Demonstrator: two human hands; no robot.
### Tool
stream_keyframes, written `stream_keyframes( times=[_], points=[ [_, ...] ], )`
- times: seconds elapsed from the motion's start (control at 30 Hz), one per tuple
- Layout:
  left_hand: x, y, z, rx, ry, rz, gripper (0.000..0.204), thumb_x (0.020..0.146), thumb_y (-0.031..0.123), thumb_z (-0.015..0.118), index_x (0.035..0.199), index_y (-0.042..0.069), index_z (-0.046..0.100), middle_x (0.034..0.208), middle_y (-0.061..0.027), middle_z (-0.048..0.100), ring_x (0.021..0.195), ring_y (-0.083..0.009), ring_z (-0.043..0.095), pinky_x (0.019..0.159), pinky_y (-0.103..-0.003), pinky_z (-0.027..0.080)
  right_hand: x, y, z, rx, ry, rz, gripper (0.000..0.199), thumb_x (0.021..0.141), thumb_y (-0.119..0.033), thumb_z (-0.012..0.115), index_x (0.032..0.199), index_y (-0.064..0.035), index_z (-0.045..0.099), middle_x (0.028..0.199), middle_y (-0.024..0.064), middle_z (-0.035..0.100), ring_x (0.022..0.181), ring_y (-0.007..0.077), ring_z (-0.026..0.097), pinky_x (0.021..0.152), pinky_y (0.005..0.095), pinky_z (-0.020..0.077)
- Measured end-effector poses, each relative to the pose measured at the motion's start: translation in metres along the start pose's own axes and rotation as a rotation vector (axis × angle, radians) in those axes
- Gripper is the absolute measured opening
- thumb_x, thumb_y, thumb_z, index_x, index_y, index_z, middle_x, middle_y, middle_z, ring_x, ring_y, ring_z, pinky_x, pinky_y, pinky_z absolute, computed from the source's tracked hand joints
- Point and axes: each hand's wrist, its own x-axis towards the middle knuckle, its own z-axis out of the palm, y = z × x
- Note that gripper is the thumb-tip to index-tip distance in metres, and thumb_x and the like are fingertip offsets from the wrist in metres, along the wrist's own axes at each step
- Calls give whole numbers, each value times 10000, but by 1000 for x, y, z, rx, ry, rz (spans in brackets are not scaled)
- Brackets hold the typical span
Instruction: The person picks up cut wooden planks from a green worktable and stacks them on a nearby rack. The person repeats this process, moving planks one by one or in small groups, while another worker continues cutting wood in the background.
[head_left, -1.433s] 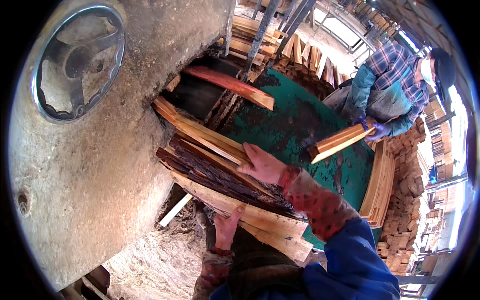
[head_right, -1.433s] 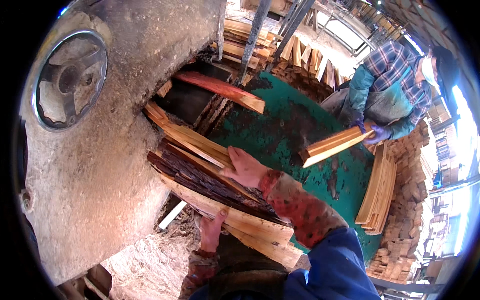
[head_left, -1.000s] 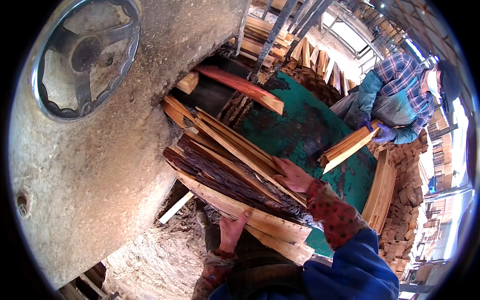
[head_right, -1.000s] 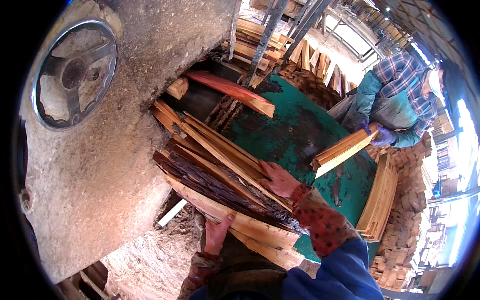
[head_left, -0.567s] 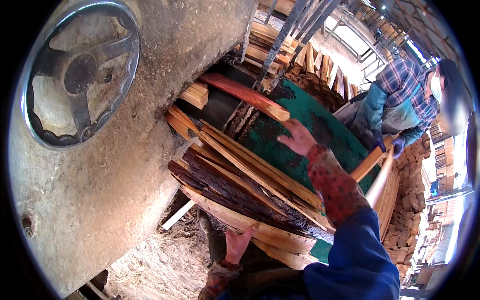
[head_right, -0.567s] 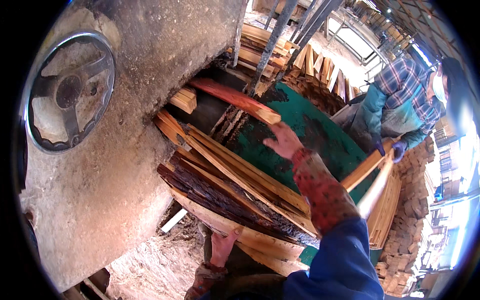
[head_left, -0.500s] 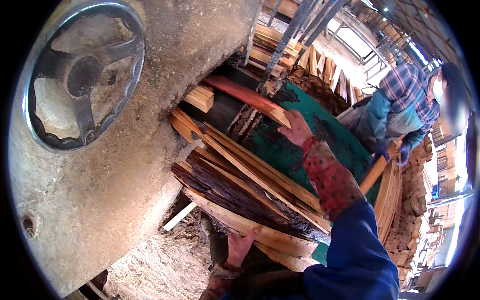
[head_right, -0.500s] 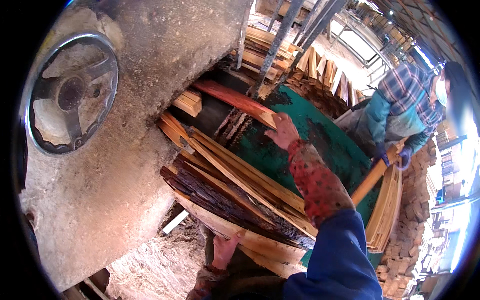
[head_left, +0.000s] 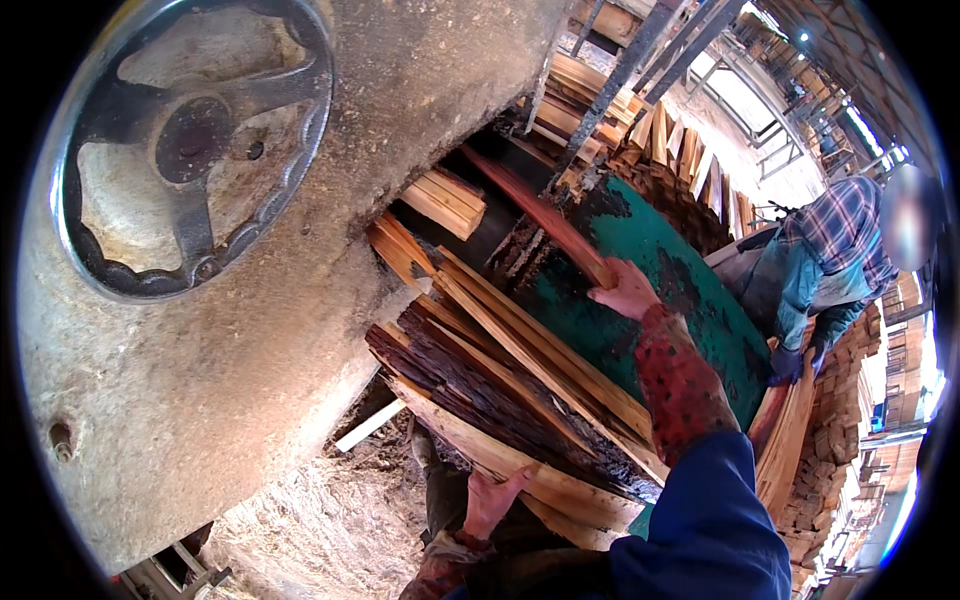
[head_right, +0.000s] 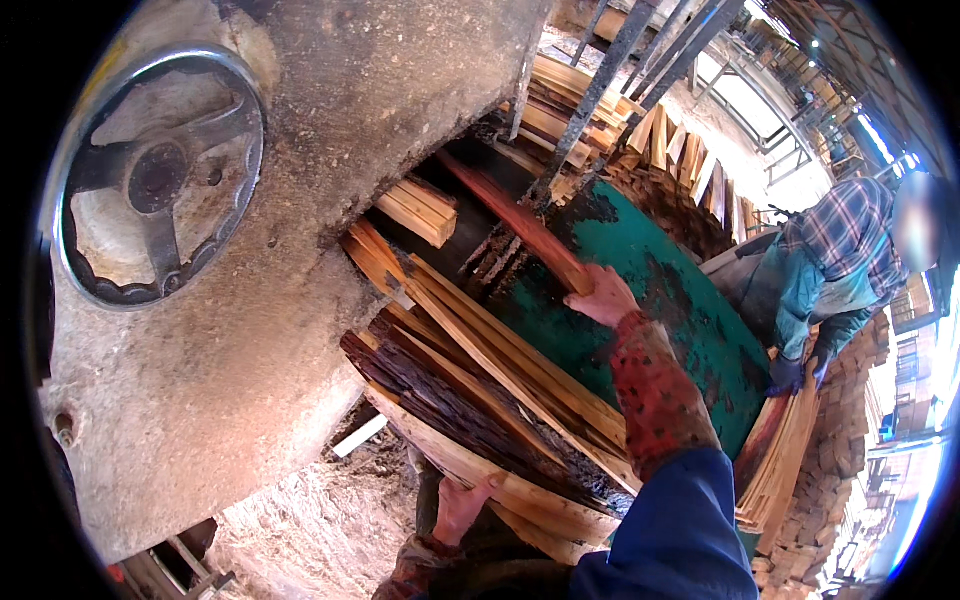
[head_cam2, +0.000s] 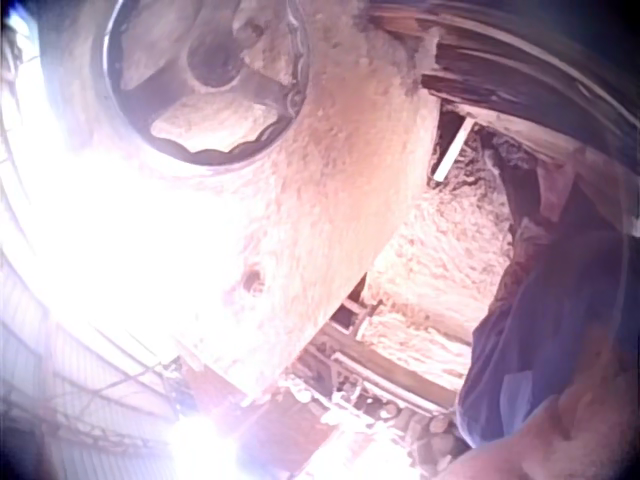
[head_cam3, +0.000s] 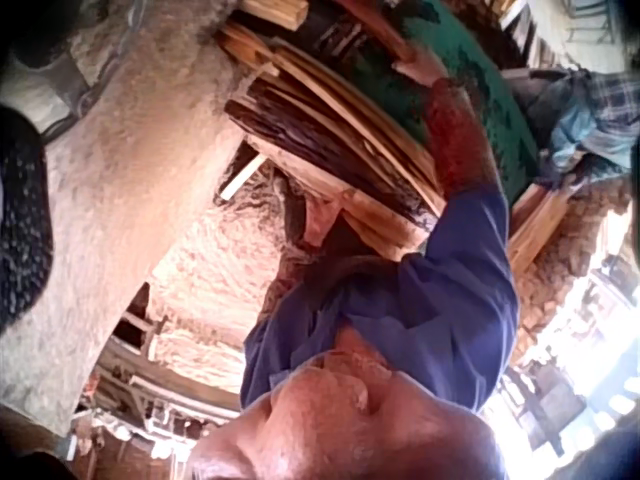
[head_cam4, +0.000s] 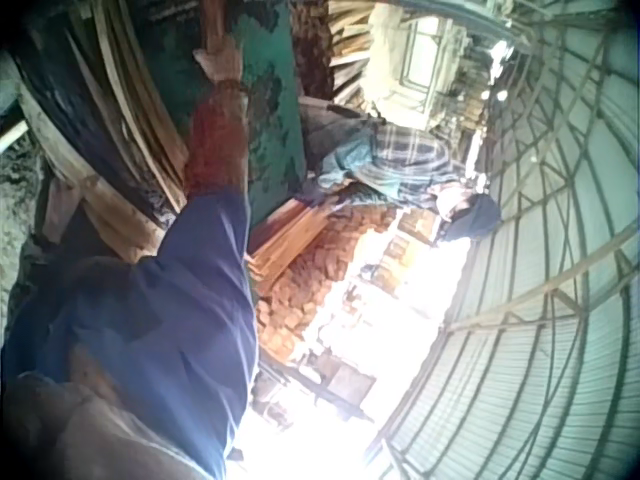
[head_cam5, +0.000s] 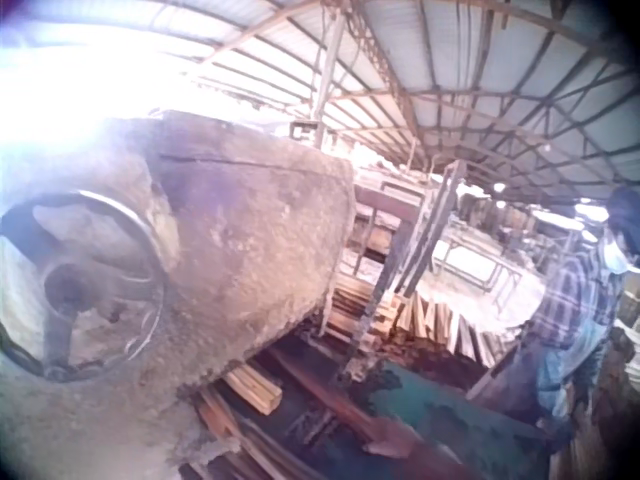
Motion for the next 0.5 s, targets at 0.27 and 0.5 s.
stream_keyframes(
  times=[0.27, 0.5],
  points=[
    [1, -9, -4, 148, 39, -3, 439, 766, 145, 805, 1104, -78, 634, 1054, -97, 670, 939, -151, 613, 859, -305, 498, -157, 63, -15, 283, 125, -64, 701, 662, -281, 815, 1235, 14, 539, 1051, 135, 558, 1020, 273, 567, 888, 347, 449],
    [-2, -11, -2, 127, 81, -11, 504, 760, 158, 805, 1154, -82, 602, 1088, -119, 654, 971, -179, 598, 890, -319, 480, -249, 54, -29, 325, -99, -41, 711, 644, -236, 855, 1248, -25, 545, 1122, 98, 499, 1101, 239, 514, 952, 341, 419]
  ],
)
